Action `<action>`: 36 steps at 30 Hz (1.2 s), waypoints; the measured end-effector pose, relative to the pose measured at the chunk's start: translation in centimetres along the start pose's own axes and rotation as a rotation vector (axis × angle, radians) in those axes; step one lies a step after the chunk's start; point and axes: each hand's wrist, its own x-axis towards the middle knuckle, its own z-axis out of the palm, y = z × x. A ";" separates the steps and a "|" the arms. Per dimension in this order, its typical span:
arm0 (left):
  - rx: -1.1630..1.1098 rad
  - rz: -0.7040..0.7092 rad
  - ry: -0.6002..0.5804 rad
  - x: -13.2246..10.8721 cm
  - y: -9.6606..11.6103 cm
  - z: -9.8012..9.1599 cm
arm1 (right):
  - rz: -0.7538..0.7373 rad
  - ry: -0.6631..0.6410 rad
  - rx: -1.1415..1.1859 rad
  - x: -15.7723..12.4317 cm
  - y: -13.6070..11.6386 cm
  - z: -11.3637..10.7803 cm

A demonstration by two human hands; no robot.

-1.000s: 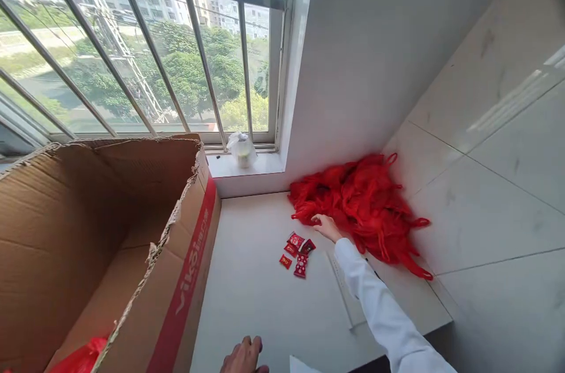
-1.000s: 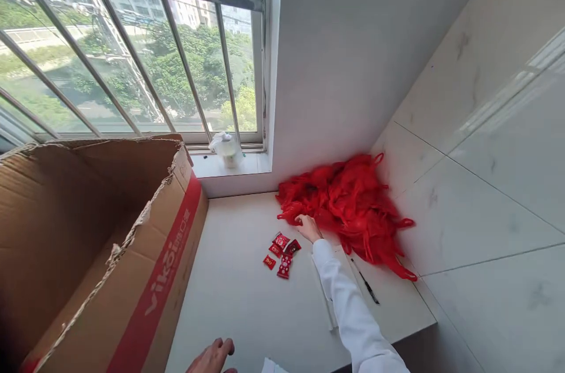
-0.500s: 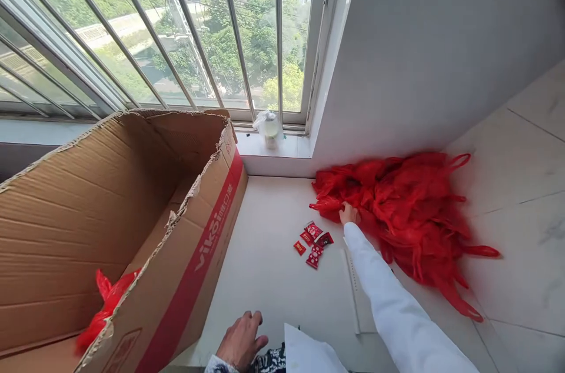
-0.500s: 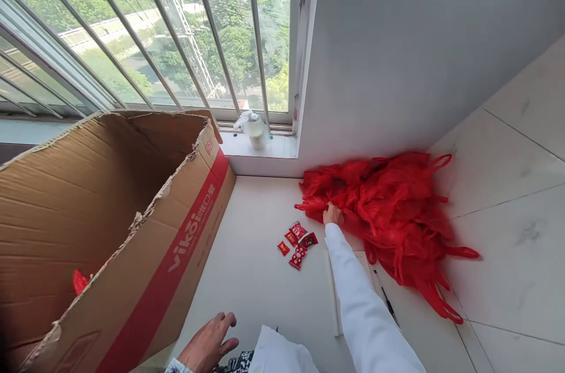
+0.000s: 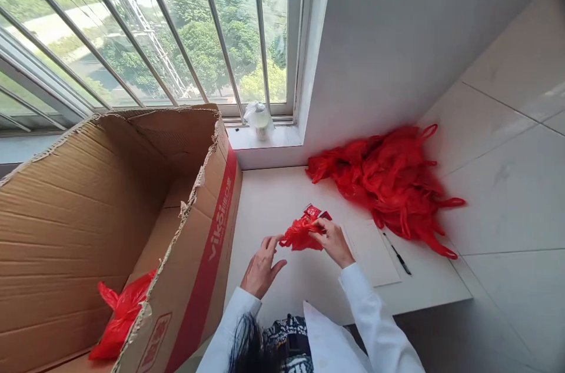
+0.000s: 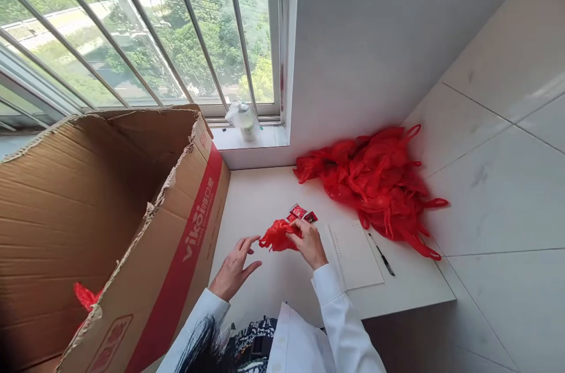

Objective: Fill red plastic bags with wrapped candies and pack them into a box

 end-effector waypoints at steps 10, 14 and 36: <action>0.025 -0.050 0.016 -2.8 -3.1 5.6 | 0.095 -0.031 0.051 -8.5 -1.1 6.9; -0.046 -0.042 0.094 -2.1 -3.2 5.8 | 0.137 0.032 0.003 -8.3 -0.7 5.1; -0.362 -0.177 0.438 2.6 -4.7 7.8 | 0.200 0.001 -0.277 -3.1 3.1 8.7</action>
